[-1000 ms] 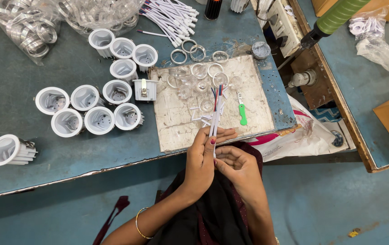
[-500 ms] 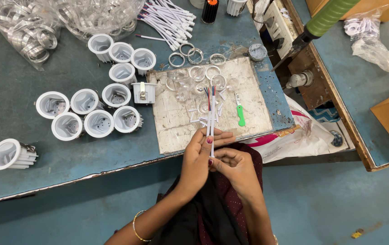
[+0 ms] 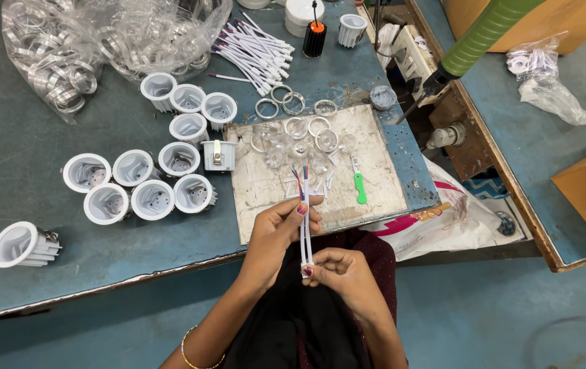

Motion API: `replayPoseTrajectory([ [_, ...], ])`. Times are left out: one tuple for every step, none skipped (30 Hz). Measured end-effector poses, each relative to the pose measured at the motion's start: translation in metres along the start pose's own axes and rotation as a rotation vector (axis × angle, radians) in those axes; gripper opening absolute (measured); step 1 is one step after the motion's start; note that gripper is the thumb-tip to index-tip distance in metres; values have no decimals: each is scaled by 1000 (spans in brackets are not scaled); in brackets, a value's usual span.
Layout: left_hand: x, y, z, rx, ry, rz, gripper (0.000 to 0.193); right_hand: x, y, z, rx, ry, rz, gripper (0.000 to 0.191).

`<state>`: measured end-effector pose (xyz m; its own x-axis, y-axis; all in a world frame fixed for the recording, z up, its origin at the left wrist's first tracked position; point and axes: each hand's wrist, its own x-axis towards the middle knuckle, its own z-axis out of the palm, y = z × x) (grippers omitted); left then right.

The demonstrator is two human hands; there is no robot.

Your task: The person strips the insulation from the ends of white wires using a green utility knife, then twists the exposed conductors and places the prepared wires on the work surface. The person repeats this process for several wires throughout the clip.

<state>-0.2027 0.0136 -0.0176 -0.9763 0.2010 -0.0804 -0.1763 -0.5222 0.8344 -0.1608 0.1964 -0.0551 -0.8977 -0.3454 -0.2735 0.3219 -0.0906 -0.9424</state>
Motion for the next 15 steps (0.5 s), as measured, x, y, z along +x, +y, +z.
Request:
replayPoseTrajectory([
  [-1, 0, 0, 14, 4, 3, 39, 0, 1, 0, 6, -4, 1, 17],
  [-1, -1, 1, 28, 8, 7, 38, 0, 1, 0, 12, -7, 2, 17],
  [-2, -1, 2, 42, 13, 9, 38, -1, 2, 1, 18, -12, 4, 17],
  [-3, -2, 3, 45, 7, 21, 36, -1, 3, 1, 14, -13, 4, 16],
  [-4, -4, 4, 47, 1, 32, 35, -1, 5, 1, 9, -15, 4, 16],
  [-5, -5, 5, 50, -5, 43, 33, -2, 6, 1, 5, -17, 4, 16],
  [-6, -7, 6, 44, 8, 33, 32, -2, 7, 2, 19, -22, 6, 16],
  [-7, -9, 8, 37, 21, 23, 31, -2, 9, 3, 34, -26, 7, 16],
  [-9, -10, 10, 31, 33, 13, 30, -2, 10, 3, 48, -30, 9, 16],
  [-10, -11, 11, 35, 38, 20, 30, -2, 12, 4, 51, -29, 11, 16],
  [-10, -12, 12, 40, 43, 27, 29, -2, 13, 5, 54, -29, 13, 16],
  [-11, -13, 13, 44, 47, 34, 28, -2, 14, 5, 57, -27, 14, 15],
  [-11, -14, 14, 39, 49, 28, 28, -2, 14, 5, 56, -26, 16, 15],
  [-12, -14, 15, 33, 52, 22, 28, -2, 15, 5, 55, -24, 18, 16],
  [-12, -14, 16, 28, 56, 16, 27, -2, 15, 5, 55, -24, 21, 16],
])
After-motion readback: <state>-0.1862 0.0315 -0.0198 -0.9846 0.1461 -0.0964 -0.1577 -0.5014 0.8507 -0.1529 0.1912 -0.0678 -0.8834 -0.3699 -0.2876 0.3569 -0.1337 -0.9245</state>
